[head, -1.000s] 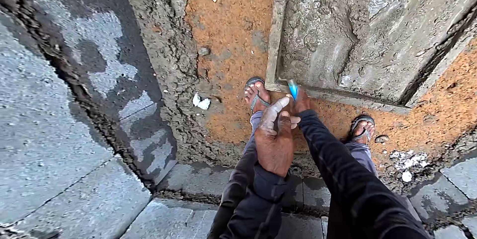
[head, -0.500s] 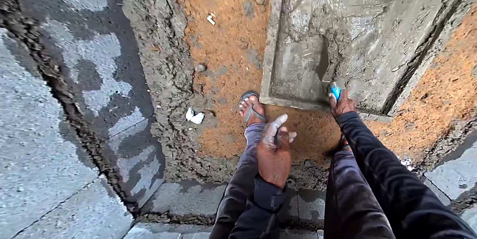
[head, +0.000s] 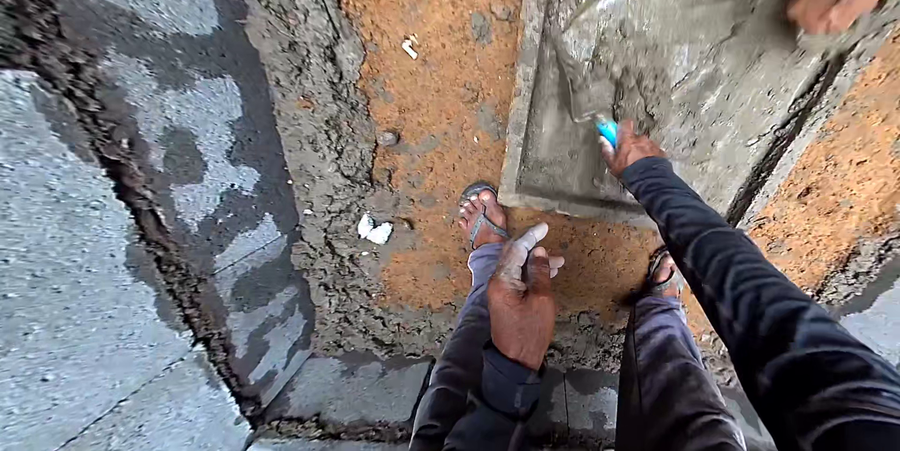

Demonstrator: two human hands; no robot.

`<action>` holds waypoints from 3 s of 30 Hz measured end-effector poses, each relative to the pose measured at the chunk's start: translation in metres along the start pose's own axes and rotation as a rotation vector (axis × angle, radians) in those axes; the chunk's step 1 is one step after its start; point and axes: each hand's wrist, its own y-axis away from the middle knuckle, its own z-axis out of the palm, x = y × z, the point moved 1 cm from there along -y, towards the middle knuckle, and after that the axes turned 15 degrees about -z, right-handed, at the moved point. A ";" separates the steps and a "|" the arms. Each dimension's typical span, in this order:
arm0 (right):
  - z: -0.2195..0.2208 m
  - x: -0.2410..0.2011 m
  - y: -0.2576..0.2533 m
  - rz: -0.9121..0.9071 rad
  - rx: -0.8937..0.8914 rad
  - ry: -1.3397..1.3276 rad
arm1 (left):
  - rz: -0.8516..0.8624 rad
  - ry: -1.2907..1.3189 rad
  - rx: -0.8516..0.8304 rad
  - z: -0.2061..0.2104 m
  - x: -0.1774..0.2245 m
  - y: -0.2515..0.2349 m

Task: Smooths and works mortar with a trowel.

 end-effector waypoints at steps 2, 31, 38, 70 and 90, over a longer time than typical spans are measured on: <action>-0.012 0.025 0.009 0.086 0.061 -0.022 | 0.013 0.032 0.001 -0.003 0.009 -0.003; -0.102 -0.048 -0.073 0.018 0.263 -0.168 | -0.024 -0.025 -0.066 -0.018 0.029 -0.022; -0.133 -0.062 -0.128 0.074 0.272 -0.019 | -0.024 -0.090 -0.074 -0.022 0.023 -0.027; -0.196 -0.058 -0.123 0.072 0.441 -0.445 | -0.104 -0.039 -0.118 -0.026 0.027 -0.030; 0.094 0.136 0.157 0.811 0.483 -0.890 | -0.057 -0.187 -0.166 0.018 -0.001 -0.005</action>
